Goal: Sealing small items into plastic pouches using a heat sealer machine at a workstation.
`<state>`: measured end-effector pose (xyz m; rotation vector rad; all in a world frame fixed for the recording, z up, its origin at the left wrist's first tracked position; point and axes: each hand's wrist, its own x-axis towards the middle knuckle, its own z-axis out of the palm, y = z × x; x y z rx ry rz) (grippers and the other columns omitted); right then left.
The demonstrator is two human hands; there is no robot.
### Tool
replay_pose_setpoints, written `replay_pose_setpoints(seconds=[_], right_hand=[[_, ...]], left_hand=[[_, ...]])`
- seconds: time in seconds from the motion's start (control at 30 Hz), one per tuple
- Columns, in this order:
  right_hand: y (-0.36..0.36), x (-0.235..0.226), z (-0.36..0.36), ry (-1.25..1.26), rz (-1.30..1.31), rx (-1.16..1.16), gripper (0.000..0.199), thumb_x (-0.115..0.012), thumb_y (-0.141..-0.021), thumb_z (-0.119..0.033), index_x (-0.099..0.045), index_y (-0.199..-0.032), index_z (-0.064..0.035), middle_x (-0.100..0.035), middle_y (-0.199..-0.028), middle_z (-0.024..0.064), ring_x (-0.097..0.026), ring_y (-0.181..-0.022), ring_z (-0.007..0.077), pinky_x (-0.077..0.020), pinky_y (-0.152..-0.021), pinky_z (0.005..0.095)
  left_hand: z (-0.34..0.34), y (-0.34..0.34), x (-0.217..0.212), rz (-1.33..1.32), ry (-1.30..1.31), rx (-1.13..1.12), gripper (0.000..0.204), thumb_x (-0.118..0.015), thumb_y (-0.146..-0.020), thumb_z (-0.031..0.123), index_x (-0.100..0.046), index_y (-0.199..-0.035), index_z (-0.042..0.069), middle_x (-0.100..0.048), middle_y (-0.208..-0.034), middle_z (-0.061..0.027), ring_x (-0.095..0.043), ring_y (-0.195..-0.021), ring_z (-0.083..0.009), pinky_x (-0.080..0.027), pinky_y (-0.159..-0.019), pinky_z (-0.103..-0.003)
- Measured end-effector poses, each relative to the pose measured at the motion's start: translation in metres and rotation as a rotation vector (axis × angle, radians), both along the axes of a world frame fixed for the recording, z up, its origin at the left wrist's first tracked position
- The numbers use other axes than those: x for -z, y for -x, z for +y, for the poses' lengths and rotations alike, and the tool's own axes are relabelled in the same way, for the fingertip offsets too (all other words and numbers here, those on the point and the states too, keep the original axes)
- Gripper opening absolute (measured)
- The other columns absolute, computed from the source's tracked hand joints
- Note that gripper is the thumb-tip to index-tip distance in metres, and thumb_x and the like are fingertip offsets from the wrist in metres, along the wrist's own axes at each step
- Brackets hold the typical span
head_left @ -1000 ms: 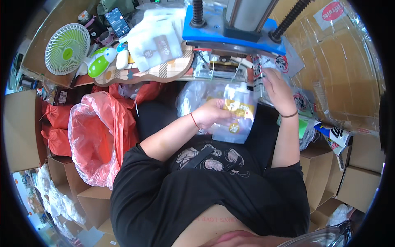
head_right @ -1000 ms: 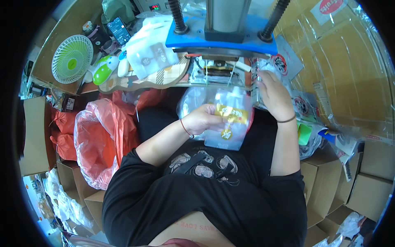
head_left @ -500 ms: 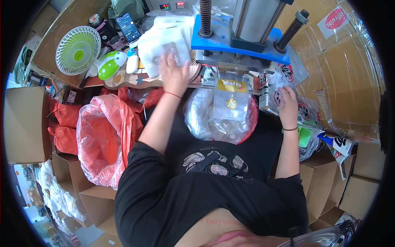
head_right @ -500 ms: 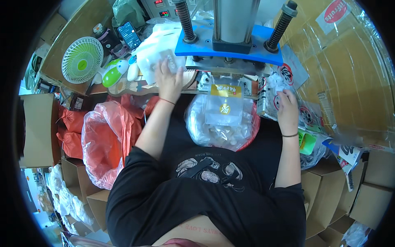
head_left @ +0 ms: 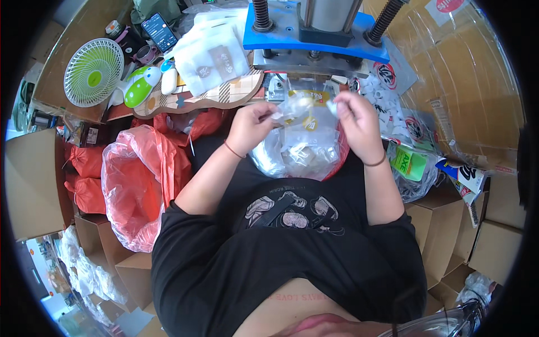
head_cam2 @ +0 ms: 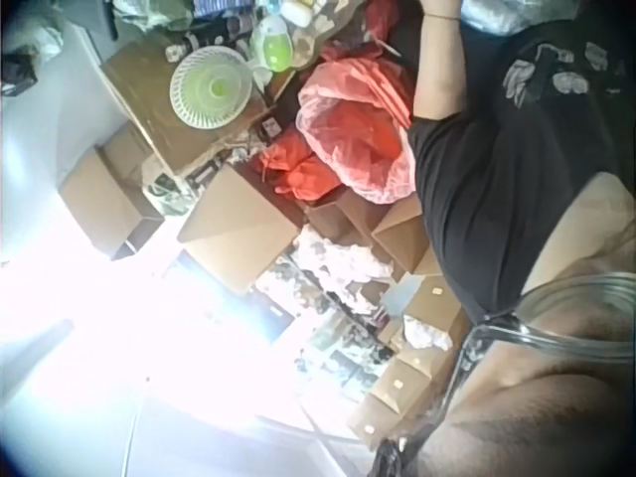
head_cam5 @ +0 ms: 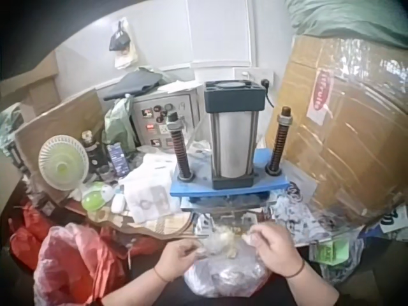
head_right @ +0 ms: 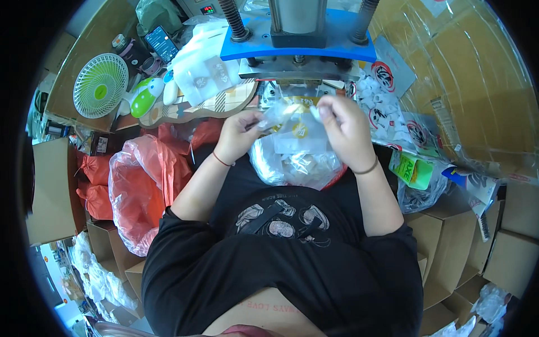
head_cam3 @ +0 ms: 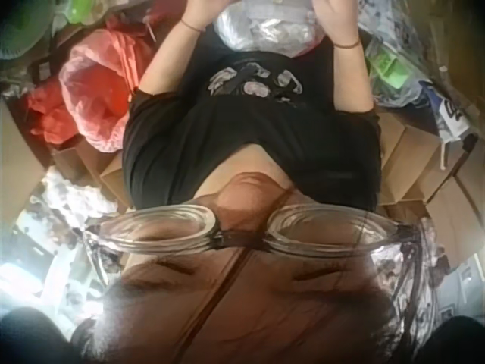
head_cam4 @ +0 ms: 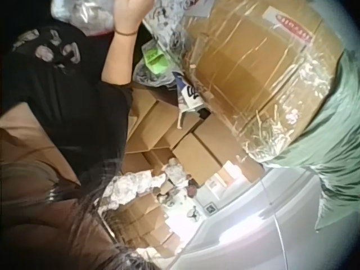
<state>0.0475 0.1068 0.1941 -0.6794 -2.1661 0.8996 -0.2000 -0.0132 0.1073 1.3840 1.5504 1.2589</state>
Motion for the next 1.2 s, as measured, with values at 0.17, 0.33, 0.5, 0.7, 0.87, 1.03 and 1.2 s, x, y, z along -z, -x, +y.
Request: replay_pose_setpoints(seconds=[0.17, 0.33, 0.5, 0.7, 0.87, 1.03, 1.2], right_hand=[[0.012, -0.014, 0.008, -0.25, 0.041, -0.038, 0.018, -0.057, -0.096, -0.018, -0.063, -0.099, -0.0016, -0.066, -0.09, 0.01, -0.062, -0.085, 0.0269, -0.047, -0.078, 0.0338], [-0.016, -0.015, 0.023, -0.159, -0.165, -0.195, 0.025, -0.055, -0.098, -0.022, -0.063, -0.111, -0.0021, -0.066, -0.097, 0.0123, -0.061, -0.09, 0.0303, -0.0476, -0.083, 0.0375], [-0.051, -0.016, 0.048, -0.491, -0.392, -0.035, 0.032, -0.055, -0.097, -0.027, -0.059, -0.12, -0.005, -0.062, -0.102, 0.0178, -0.059, -0.098, 0.0379, -0.0475, -0.089, 0.0443], [-0.089, 0.004, 0.046, -0.206, -0.92, 0.014, 0.034, -0.057, -0.094, -0.03, -0.06, -0.118, -0.0062, -0.061, -0.103, 0.0163, -0.058, -0.101, 0.0385, -0.0462, -0.089, 0.0435], [-0.099, 0.03, 0.045, -0.296, -0.668, -0.029, 0.026, -0.063, -0.09, -0.026, -0.063, -0.108, -0.0078, -0.062, -0.1, 0.012, -0.059, -0.096, 0.0356, -0.0474, -0.079, 0.0451], [-0.104, 0.047, 0.058, -0.259, -0.337, -0.009, 0.021, -0.065, -0.088, -0.019, -0.063, -0.104, -0.0055, -0.061, -0.098, 0.0125, -0.058, -0.094, 0.0349, -0.046, -0.081, 0.0423], [-0.095, 0.036, 0.047, -0.448, -0.289, 0.236, 0.023, -0.064, -0.089, -0.011, -0.061, -0.11, -0.0026, -0.06, -0.098, 0.0141, -0.057, -0.095, 0.0329, -0.0454, -0.086, 0.0383]], left_hand=[[0.0, -0.041, -0.014, -0.269, 0.199, 0.162, 0.017, -0.056, -0.099, 0.009, -0.064, -0.109, -0.003, -0.069, -0.102, -0.0035, -0.064, -0.096, -0.0102, -0.053, -0.084, -0.027], [0.001, -0.076, -0.028, -0.649, 0.345, 0.36, 0.019, -0.062, -0.094, 0.006, -0.065, -0.112, 0.001, -0.07, -0.102, -0.0044, -0.065, -0.089, -0.0096, -0.053, -0.08, -0.025], [0.007, -0.087, -0.009, -0.844, 0.358, 0.264, 0.023, -0.07, -0.09, 0.01, -0.067, -0.111, 0.001, -0.071, -0.102, -0.0055, -0.067, -0.091, -0.0113, -0.054, -0.082, -0.028], [0.048, -0.043, -0.004, -0.88, 0.349, 0.138, 0.024, -0.07, -0.088, 0.008, -0.066, -0.11, -0.001, -0.071, -0.103, -0.0082, -0.067, -0.091, -0.0129, -0.055, -0.082, -0.028], [0.051, -0.032, -0.001, -0.909, 0.37, 0.062, 0.033, -0.07, -0.089, 0.012, -0.061, -0.117, -0.002, -0.068, -0.111, -0.0116, -0.068, -0.093, -0.0162, -0.055, -0.082, -0.029], [0.059, 0.02, 0.009, 0.258, -0.147, -0.583, 0.048, -0.069, -0.09, 0.023, -0.052, -0.126, -0.003, -0.062, -0.119, -0.0189, -0.065, -0.103, -0.0272, -0.051, -0.09, -0.036], [0.024, 0.063, 0.007, 0.89, -0.352, -0.544, 0.036, -0.066, -0.092, 0.022, -0.057, -0.12, 0.001, -0.064, -0.113, -0.0182, -0.065, -0.101, -0.0288, -0.049, -0.091, -0.037]])
